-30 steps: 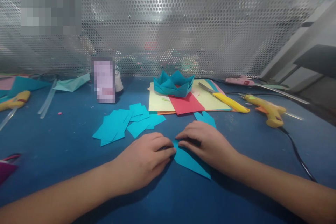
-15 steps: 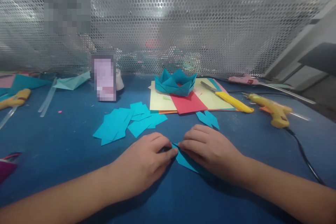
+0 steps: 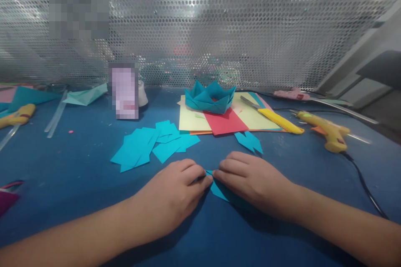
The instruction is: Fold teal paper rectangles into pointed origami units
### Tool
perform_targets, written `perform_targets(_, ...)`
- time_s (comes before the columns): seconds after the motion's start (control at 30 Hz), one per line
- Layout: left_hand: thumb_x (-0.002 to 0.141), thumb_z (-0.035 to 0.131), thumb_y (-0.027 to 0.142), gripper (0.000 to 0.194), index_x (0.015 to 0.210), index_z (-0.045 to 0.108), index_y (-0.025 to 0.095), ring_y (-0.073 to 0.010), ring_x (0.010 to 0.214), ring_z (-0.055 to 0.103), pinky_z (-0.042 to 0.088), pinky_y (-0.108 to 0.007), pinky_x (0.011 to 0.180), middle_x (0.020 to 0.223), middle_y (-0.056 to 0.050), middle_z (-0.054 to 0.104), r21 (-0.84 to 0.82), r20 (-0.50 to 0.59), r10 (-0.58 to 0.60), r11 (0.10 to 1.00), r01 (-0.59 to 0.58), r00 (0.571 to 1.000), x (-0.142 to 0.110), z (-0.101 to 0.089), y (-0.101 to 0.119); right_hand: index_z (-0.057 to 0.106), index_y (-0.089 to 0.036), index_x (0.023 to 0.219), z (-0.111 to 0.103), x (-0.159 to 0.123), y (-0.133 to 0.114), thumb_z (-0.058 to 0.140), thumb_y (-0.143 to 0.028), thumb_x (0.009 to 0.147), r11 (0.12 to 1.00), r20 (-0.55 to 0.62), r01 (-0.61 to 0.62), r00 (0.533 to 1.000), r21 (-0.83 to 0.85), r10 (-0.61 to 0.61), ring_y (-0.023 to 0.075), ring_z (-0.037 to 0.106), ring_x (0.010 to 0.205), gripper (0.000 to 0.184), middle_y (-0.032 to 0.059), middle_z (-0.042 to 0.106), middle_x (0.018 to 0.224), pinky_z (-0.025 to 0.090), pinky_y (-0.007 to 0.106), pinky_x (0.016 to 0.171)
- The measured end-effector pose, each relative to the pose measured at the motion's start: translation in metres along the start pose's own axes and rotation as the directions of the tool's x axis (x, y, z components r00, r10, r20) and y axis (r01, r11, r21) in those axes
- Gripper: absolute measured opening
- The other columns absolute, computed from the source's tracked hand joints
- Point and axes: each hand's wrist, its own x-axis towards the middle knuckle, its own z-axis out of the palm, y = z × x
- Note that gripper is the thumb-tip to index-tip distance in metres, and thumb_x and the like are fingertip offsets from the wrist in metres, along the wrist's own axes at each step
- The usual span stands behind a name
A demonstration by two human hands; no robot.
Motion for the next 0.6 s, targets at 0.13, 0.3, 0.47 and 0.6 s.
perform_targets(0.13,0.096,0.036,0.011,0.028,0.110,0.060,0.010,-0.0218,0.084,0.056,0.053,-0.039,0.073,0.089,-0.011,0.059,0.008,0.006,-0.004,1.000,0.004,1.000,-0.0005,0.0016,-0.0003,0.063,-0.011,0.090,-0.0023,0.0021,-0.0001,0.033,-0.012,0.097,1.000,0.002,0.025,1.000,0.005,-0.025,0.0185,0.046,0.069,0.031,0.0069,0.056,0.075,0.044,0.031,0.065)
perform_targets(0.3,0.096,0.037,0.011,0.028,0.111,0.060,0.009,-0.0227,0.084,0.055,0.054,-0.041,0.072,0.093,-0.011,0.060,-0.004,0.024,-0.017,1.000,0.017,1.000,-0.0007,0.0024,0.0003,0.063,-0.010,0.090,-0.0026,0.0037,0.0002,0.033,-0.010,0.095,0.999,-0.001,0.046,0.999,0.004,-0.046,0.0191,0.045,0.069,0.031,0.0074,0.057,0.075,0.043,0.031,0.064)
perform_targets(0.47,0.095,0.037,0.009,0.027,0.110,0.059,0.007,-0.0235,0.091,0.056,0.055,-0.041,0.077,0.102,-0.014,0.060,-0.025,-0.005,-0.006,1.000,0.006,1.000,-0.0008,0.0025,0.0012,0.064,-0.009,0.096,-0.0021,0.0038,0.0024,0.031,-0.009,0.096,0.998,-0.005,0.059,0.998,0.003,-0.059,0.0190,0.043,0.068,0.033,0.0071,0.057,0.075,0.042,0.032,0.064)
perform_targets(0.6,0.095,0.037,0.009,0.028,0.112,0.059,0.008,-0.0237,0.092,0.058,0.055,-0.041,0.077,0.103,-0.015,0.061,-0.021,-0.022,-0.001,1.000,0.001,1.000,-0.0012,0.0015,0.0020,0.064,-0.008,0.096,-0.0031,0.0031,0.0025,0.029,-0.010,0.097,0.998,-0.005,0.058,0.998,0.015,-0.058,0.0188,0.043,0.067,0.035,0.0072,0.058,0.075,0.043,0.032,0.064)
